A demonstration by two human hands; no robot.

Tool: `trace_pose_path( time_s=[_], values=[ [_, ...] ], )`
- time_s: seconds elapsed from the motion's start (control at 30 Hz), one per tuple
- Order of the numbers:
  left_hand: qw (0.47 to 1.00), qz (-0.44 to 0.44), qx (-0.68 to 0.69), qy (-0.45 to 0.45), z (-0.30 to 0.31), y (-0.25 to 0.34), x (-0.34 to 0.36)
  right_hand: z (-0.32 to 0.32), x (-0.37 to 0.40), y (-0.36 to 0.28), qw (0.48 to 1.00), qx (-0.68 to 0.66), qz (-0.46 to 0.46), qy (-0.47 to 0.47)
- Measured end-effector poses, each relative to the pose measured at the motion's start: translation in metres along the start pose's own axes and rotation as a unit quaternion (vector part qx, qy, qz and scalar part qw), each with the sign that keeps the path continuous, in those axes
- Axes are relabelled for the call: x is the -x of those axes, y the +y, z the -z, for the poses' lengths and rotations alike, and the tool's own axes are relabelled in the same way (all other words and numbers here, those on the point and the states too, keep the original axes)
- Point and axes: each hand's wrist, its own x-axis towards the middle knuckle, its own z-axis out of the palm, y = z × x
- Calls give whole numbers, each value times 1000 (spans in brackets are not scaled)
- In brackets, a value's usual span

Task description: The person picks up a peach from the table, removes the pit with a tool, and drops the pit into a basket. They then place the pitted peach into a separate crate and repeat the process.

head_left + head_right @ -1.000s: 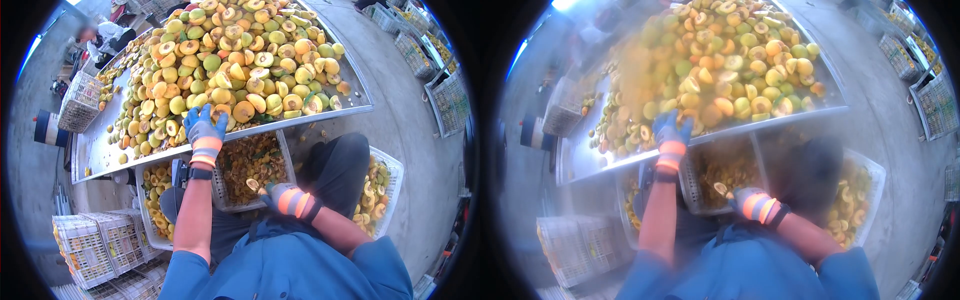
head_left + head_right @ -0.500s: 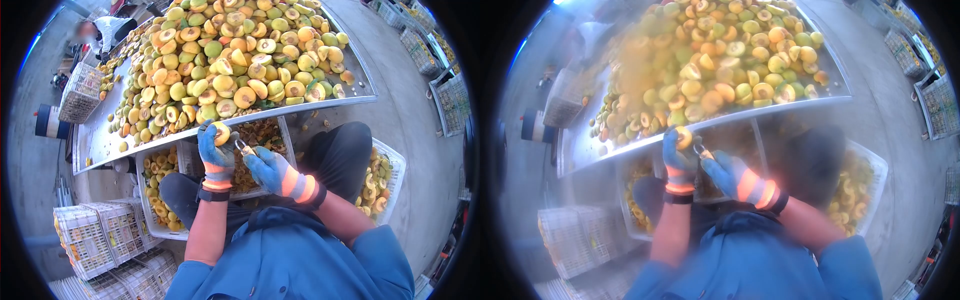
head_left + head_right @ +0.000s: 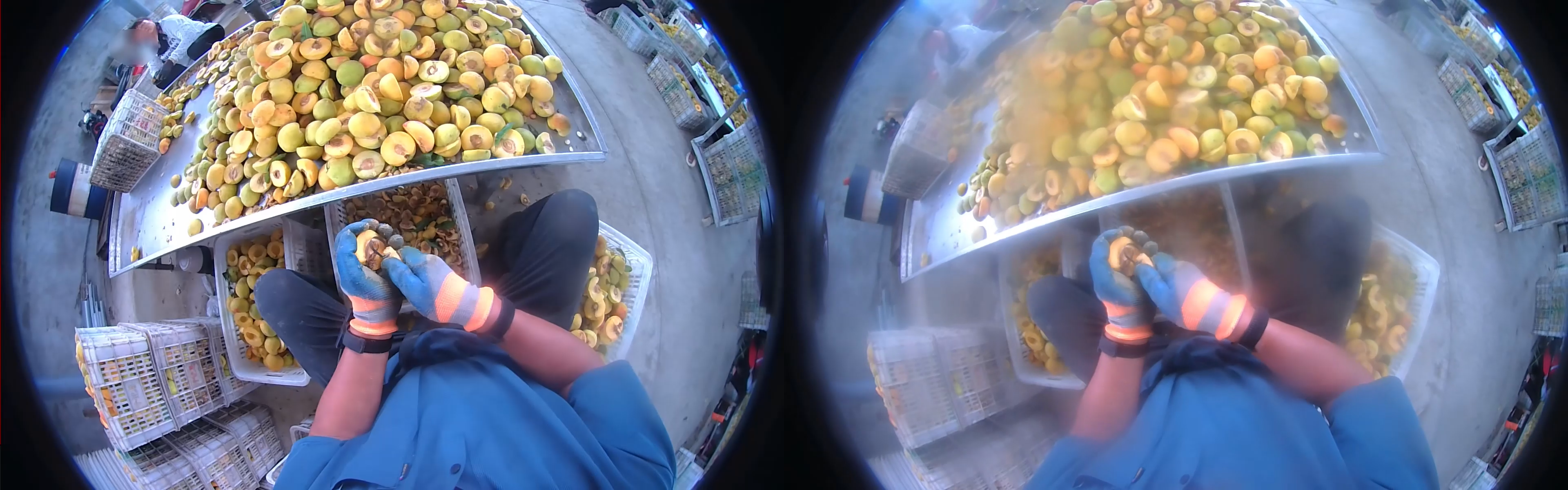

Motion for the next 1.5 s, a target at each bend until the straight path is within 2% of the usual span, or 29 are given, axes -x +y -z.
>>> trace_pose_path(
  time_s=[0.07, 0.17, 0.27, 0.37, 0.4, 0.47, 0.5, 0.53, 0.57, 0.67, 0.77, 0.87, 0.97, 1.03, 1.1, 1.17, 1.3, 1.37, 1.4, 1.47, 1.5],
  values=[
    [991, -68, -112, -12, 4, -6, 1, 3, 2, -3, 999, 26, 10, -24],
    [991, -64, -114, -10, 14, -14, -3, 6, 4, -1, 995, 75, 46, -50],
    [1000, -2, -16, 21, 7, -14, 1, 13, 2, 4, 961, 211, 117, -135],
    [999, 18, -4, 43, 7, -20, 3, 12, -6, 8, 986, 30, -9, -166],
    [999, 18, -4, 42, 8, -21, 5, 12, -7, 6, 978, -64, -106, -167],
    [999, 17, -5, 38, 10, -23, 5, 12, -9, 0, 911, -246, -291, -159],
    [999, 19, -7, 36, 11, -24, 6, 13, -7, 6, 956, -141, -195, -166],
    [999, 22, -9, 35, 13, -24, 8, 12, -5, 16, 980, -32, -95, -169],
    [999, 25, -12, 33, 15, -25, 7, 12, -4, 23, 983, 77, 8, -169],
    [996, 73, 32, 30, 21, -26, 5, 10, -7, 15, 976, -58, -124, -170],
    [992, -18, -125, 1, 17, -25, 7, 10, -5, 24, 985, 52, -23, -161],
    [997, 26, -69, 20, 18, -24, 5, 12, -4, 19, 986, 40, 5, -159],
    [971, -87, -218, 31, 13, -28, 6, -2, -2, 40, 985, 69, 49, -153],
    [982, -63, -177, 8, 21, -32, 4, 9, -4, 10, 979, -75, -106, -159],
    [992, -13, -124, 2, 29, -30, 6, 5, -3, 2, 932, -227, -240, -150],
    [998, 47, -41, 15, 25, -26, 3, 12, 0, 2, 918, -251, -256, -169],
    [996, 80, -48, 7, 24, -17, 7, 25, -5, -19, 869, -259, -366, -211],
    [992, 121, -37, 8, 18, -10, 10, 16, -1, 0, 846, -308, -374, -223],
    [990, 142, 11, -18, 23, -13, 8, 14, -2, 1, 834, -332, -378, -228],
    [975, 182, 106, -73, 35, -21, 1, 19, 3, -1, 779, -422, -398, -237],
    [969, 201, 127, -68, 32, -18, 2, 23, 4, -4, 750, -464, -405, -242]
  ],
)
